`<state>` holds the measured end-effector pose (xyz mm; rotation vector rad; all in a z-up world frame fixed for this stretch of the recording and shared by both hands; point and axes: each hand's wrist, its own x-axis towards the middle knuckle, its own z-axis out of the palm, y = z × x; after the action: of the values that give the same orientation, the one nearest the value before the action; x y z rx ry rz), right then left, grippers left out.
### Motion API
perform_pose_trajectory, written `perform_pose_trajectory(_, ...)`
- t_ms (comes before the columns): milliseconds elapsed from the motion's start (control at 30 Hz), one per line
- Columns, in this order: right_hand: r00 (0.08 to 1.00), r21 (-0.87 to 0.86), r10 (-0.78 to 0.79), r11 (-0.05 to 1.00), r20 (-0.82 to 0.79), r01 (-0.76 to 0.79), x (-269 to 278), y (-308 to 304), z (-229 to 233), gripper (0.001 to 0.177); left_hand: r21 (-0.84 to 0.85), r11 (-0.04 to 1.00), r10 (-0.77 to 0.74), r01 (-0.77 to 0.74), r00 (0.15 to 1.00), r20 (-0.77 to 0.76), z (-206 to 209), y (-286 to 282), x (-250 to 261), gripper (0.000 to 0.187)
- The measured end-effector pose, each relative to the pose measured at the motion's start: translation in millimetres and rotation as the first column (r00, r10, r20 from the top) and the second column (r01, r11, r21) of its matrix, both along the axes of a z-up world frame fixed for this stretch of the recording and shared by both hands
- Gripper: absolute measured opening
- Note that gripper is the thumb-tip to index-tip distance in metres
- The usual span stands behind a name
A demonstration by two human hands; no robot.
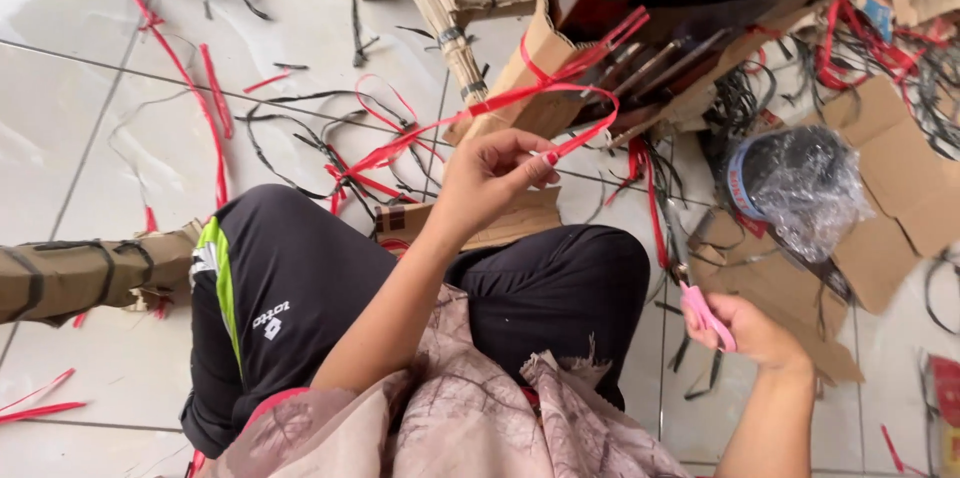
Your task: Wrapping a wooden chair backrest with protective cardboard and securing it with red plastic ties.
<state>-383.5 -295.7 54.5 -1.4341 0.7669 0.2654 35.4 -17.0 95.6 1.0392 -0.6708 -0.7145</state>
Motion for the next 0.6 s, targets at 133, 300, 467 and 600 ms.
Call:
perform_pose_trajectory(133, 0.877, -0.137, 0.479, 0.872, 0.040, -0.470, 105, 54, 75, 0.015, -0.006, 1.000, -0.014, 0.014, 1.000, 0.006, -6, 2, -7, 0.007)
perform_pose_trajectory(300, 0.836, -0.363, 0.512, 0.754, -0.197, -0.548, 161, 51, 65, 0.022, 0.013, 0.999, 0.037, -0.037, 0.999, -0.001, -11, 13, -6, 0.011)
perform_pose_trajectory(467, 0.841, -0.348, 0.519, 0.769, -0.150, -0.536, 196, 71, 95, 0.019, 0.060, 0.997, 0.052, -0.056, 0.997, 0.065, -10, 22, -2, 0.009)
perform_pose_trajectory(600, 0.898, -0.312, 0.423, 0.843, -0.119, -0.438, 201, 71, 98, 0.013, 0.094, 0.996, -0.001, -0.008, 0.995, 0.099, -12, 24, 0, 0.009)
